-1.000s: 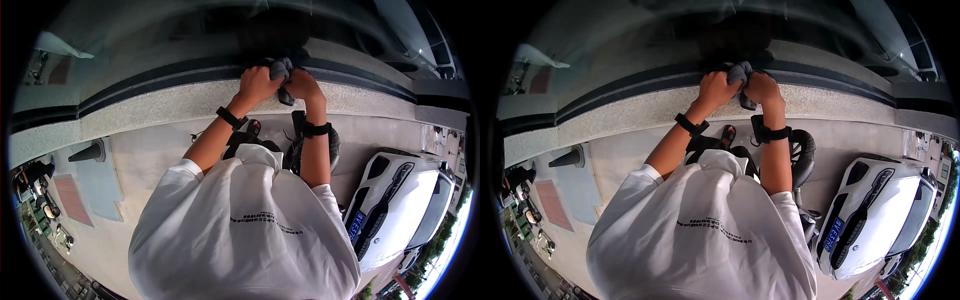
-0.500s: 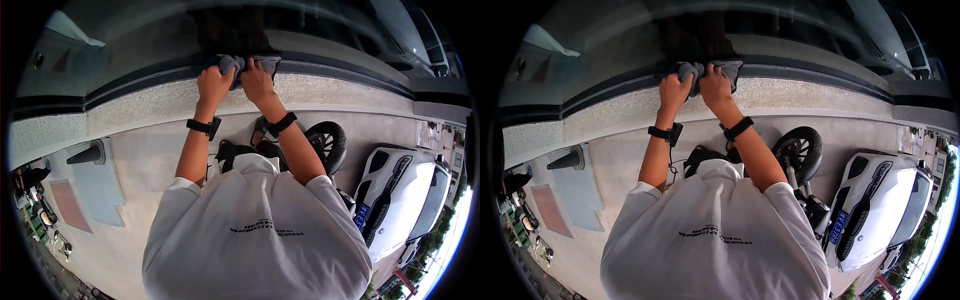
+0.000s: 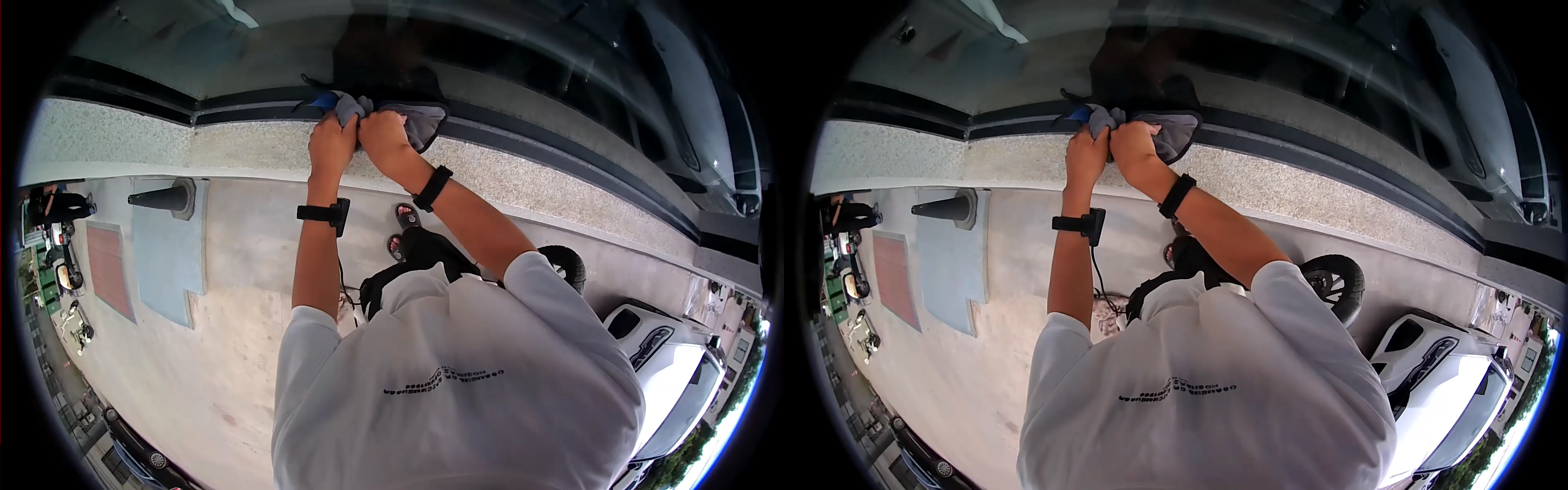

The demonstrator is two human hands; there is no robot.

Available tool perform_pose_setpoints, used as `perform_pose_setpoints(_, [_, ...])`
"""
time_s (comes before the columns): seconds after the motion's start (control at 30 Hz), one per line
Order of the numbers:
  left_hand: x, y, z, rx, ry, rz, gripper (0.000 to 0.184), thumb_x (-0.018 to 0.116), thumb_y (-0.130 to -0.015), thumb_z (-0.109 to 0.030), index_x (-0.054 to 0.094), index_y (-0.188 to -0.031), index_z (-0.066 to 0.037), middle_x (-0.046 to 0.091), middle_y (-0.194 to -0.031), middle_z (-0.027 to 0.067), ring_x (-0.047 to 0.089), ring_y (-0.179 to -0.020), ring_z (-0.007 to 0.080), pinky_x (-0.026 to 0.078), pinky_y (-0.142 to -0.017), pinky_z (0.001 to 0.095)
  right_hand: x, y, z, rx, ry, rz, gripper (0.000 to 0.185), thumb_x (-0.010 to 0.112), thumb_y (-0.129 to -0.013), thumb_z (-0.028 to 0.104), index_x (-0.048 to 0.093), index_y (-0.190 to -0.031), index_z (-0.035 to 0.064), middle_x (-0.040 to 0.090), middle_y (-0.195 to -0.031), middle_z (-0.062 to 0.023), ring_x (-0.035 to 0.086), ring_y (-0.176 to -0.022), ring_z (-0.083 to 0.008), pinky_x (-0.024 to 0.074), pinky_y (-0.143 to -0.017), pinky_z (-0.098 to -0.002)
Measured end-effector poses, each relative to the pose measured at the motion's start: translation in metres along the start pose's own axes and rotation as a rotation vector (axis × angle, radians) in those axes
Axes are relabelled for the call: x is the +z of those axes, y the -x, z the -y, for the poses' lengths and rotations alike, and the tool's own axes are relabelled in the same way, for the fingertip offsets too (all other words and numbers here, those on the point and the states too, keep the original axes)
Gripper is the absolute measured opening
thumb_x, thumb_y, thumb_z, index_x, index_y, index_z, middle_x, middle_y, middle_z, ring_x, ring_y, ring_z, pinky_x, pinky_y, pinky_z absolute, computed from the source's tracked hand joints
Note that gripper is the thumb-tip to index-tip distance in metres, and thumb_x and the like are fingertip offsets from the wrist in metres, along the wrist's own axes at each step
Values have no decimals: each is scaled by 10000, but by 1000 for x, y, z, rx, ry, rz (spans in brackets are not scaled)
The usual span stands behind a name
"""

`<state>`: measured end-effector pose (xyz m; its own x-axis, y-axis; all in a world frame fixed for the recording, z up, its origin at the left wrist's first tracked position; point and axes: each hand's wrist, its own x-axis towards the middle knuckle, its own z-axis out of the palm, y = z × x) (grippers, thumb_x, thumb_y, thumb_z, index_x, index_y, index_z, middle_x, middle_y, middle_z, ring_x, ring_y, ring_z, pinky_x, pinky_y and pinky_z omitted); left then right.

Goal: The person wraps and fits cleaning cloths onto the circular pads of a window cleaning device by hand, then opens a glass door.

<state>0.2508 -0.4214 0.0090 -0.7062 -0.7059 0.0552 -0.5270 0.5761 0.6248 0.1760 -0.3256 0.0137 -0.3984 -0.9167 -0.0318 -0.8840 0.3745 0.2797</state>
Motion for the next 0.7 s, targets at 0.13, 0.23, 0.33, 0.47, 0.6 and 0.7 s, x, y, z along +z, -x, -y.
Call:
perform_pose_setpoints(0.13, [-7,-2,19,-94,61,-84,420,590,-922,-374,662,-1077,10,682,-999,286,645,-929,485,515,-814,526,0,-32,12,-131,-134,141,254,694,-774,134,782,-1002,64,756,-991,-155,734,-880,-360,598,-687,-552])
perform_pose_setpoints(0.23, [-14,-5,39,-153,117,-133,410,594,-915,-361,661,-1077,9,681,-994,290,645,-929,484,513,-812,524,2,-44,24,-215,-190,11,191,710,-750,135,791,-914,77,759,-918,-136,737,-822,-322,602,-655,-527])
perform_pose_setpoints(0.33, [-22,-11,49,-141,160,-165,417,599,-908,-354,656,-1087,17,680,-987,293,645,-927,485,513,-817,520,2,-46,27,-230,-243,-181,110,724,-696,113,775,-792,97,722,-790,-94,711,-798,-264,593,-648,-444])
perform_pose_setpoints(0.47, [-24,-6,46,-166,160,-141,476,612,-895,-348,638,-1158,48,668,-1056,306,642,-985,477,516,-866,501,4,-28,9,-189,-311,-314,144,715,-674,71,739,-815,89,665,-857,-73,677,-843,-229,566,-660,-361])
perform_pose_setpoints(0.6, [-10,-1,44,-118,147,-203,553,629,-878,-336,597,-1244,78,603,-1263,311,597,-1154,450,504,-960,460,18,-14,-25,-170,-571,-343,267,695,-705,54,715,-968,94,658,-972,-74,665,-940,-261,574,-711,-367])
perform_pose_setpoints(0.7, [-12,8,38,-71,116,-187,596,642,-868,-304,544,-1306,89,530,-1380,303,553,-1221,454,485,-994,446,23,-7,-24,-168,-677,-426,271,672,-736,23,701,-996,94,645,-1008,-64,646,-996,-278,571,-770,-373])
